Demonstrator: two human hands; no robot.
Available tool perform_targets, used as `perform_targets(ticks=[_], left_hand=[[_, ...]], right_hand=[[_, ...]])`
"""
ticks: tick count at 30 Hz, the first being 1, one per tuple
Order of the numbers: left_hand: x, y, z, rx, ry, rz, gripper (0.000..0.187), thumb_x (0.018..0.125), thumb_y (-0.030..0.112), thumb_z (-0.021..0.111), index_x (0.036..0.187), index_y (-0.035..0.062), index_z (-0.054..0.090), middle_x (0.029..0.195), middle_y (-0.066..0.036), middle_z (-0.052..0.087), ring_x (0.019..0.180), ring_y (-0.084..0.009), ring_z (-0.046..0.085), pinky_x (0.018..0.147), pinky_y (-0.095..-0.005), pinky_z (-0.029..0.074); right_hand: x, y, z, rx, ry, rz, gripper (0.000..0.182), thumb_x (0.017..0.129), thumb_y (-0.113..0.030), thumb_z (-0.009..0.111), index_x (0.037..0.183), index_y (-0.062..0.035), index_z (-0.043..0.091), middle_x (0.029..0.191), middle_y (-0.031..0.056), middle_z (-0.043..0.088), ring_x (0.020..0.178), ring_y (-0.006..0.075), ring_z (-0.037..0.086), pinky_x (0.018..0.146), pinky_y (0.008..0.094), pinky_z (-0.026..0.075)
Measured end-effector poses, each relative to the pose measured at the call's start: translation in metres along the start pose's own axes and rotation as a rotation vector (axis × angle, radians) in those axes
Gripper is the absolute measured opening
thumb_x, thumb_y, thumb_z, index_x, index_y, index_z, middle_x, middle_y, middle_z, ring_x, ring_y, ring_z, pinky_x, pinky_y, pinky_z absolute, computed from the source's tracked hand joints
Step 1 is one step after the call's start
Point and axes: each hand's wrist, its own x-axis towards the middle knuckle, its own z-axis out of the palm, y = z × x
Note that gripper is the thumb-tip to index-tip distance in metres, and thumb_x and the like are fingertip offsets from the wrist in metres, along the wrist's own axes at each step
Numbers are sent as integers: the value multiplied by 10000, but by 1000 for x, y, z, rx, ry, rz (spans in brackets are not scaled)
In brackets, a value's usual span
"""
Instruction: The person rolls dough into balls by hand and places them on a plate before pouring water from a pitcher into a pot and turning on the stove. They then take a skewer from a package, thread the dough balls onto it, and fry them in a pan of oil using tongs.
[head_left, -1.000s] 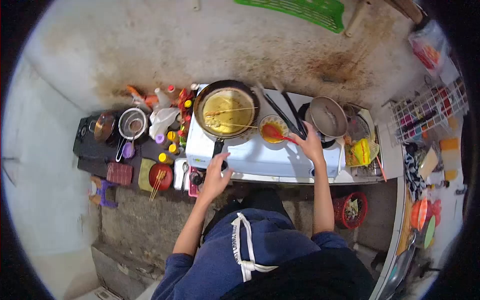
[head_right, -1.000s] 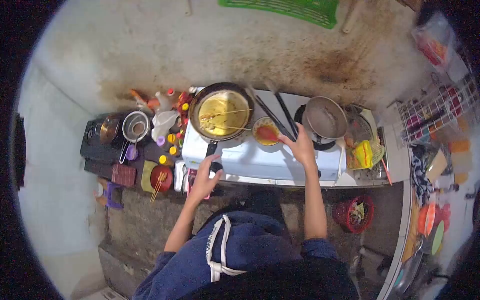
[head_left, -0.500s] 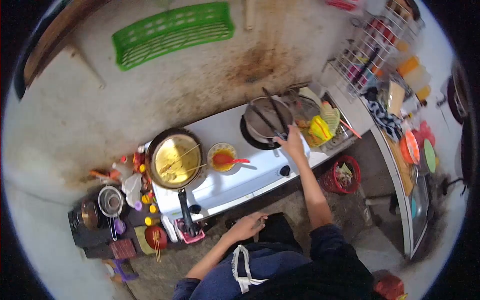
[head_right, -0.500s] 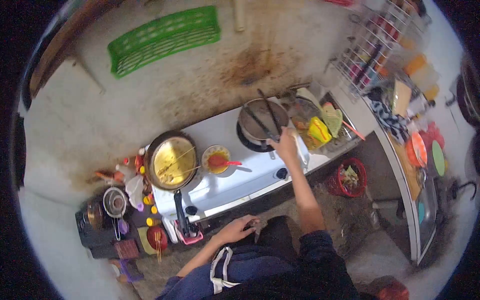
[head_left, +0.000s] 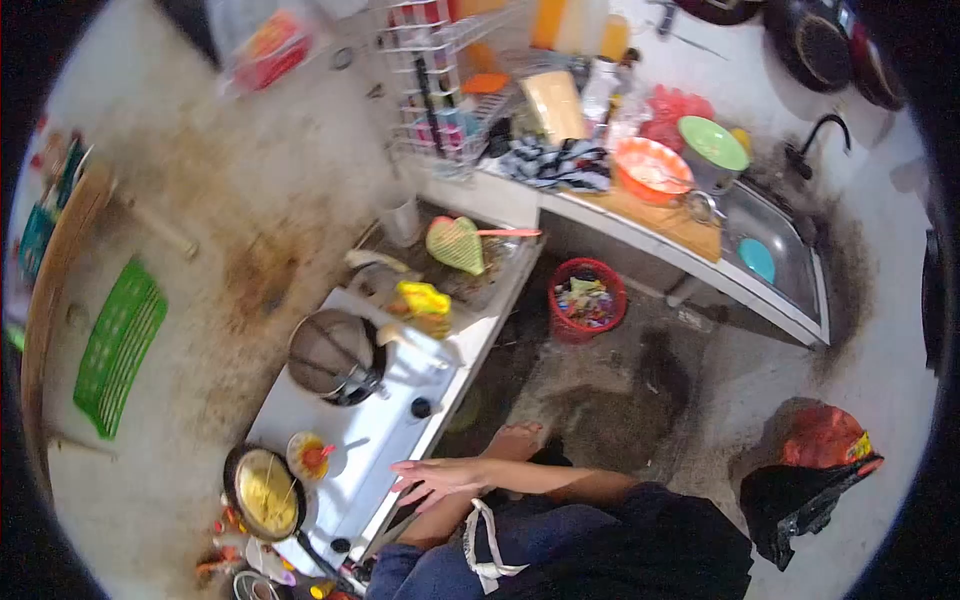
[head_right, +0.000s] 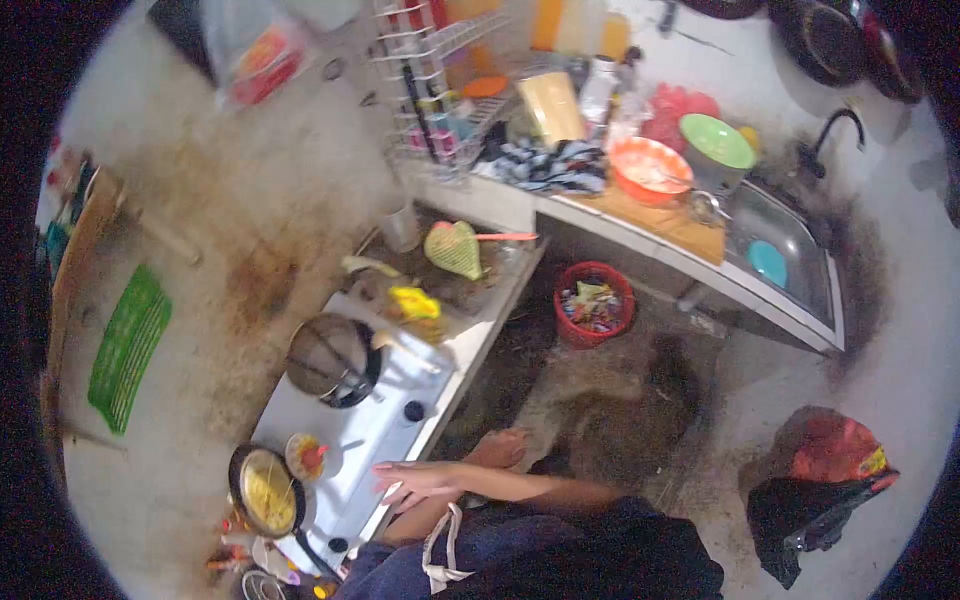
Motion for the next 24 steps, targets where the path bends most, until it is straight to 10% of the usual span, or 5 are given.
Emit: perform_targets(ticks=[3,5,13,19,24], left_hand=[[80,-13,39,78,20,215,315,765,232,502,1021,50,524,1045,-159,510,934,-294,524,735,-401,452],[122,-9,48,102,45,392,331,764,254,501,1023,49,523,1032,-160,515,929,-285,528,731,-392,454],[280,40,-74,-67,-84,678,375,780,252,514,1097,53,491,1065,-135,526,933,-298,539,783,-389,441],[358,56,-171,-911,-269,789,427,800,293,534,1165,82,469,1044,-112,552,913,-287,553,789,-361,441],[360,152,-332,-39,236,725,259,773,178,497,997,55,542,887,-133,579,829,-297,562,708,-376,442]], right_hand=[[-52,4,-73,-1302,948,-207,661,863,-361,446,1317,7,136,1300,250,275,1196,376,317,970,419,307],[-117,-21,-102,-1242,1168,-435,599,851,-308,472,1288,10,213,1260,272,315,1172,385,343,963,409,310],[-233,-109,-85,-551,651,-747,394,892,-202,445,1246,-65,342,1070,103,492,995,161,494,839,299,405],[-337,-189,-92,-695,1215,-993,219,871,-139,469,1058,-34,510,947,40,538,894,136,511,815,269,403],[-408,-235,-113,-693,1528,-1061,193,862,-100,471,1036,-38,528,909,24,538,886,124,508,803,271,405]])
